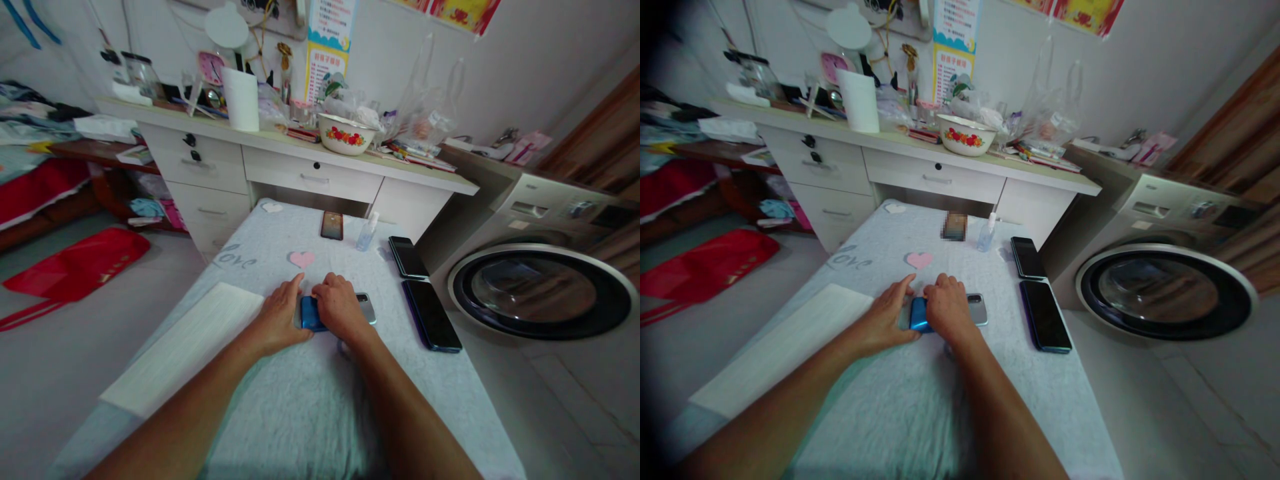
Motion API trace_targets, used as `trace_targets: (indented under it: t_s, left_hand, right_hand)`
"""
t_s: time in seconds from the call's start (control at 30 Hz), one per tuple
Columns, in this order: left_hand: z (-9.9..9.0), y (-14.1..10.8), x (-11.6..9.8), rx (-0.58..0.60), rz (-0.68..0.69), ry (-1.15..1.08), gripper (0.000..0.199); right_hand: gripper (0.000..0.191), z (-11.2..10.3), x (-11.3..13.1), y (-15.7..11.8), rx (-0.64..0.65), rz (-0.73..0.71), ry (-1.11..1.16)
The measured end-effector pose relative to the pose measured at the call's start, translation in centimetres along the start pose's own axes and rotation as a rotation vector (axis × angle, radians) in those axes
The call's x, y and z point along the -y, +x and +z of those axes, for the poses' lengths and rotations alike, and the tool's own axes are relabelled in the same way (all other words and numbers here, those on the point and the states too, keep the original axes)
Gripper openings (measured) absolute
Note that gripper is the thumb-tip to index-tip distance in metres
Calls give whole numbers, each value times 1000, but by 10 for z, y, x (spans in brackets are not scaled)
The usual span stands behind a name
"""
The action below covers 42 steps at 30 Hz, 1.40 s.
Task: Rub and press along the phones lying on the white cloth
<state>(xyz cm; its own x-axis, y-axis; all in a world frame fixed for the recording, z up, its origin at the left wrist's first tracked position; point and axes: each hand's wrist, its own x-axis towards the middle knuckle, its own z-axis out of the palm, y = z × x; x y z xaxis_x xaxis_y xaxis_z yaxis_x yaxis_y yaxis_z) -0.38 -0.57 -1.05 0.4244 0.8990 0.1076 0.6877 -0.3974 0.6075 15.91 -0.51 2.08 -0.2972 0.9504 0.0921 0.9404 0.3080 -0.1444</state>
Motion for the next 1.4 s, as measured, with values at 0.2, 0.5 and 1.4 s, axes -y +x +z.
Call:
trace_targets:
  t_s: [0.2, 0.5, 1.4]
  left_hand:
    - [2, -1, 3, -20, 27, -7, 105]
    - [-5, -2, -4, -4, 18, -4, 103]
    - [-6, -2, -4, -13, 41, -20, 96]
  right_hand:
    - [28, -5, -10, -4, 22, 76, -39]
    - [28, -3, -4, -4, 14, 52, -10]
    - [28, 0, -4, -3, -14, 15, -17]
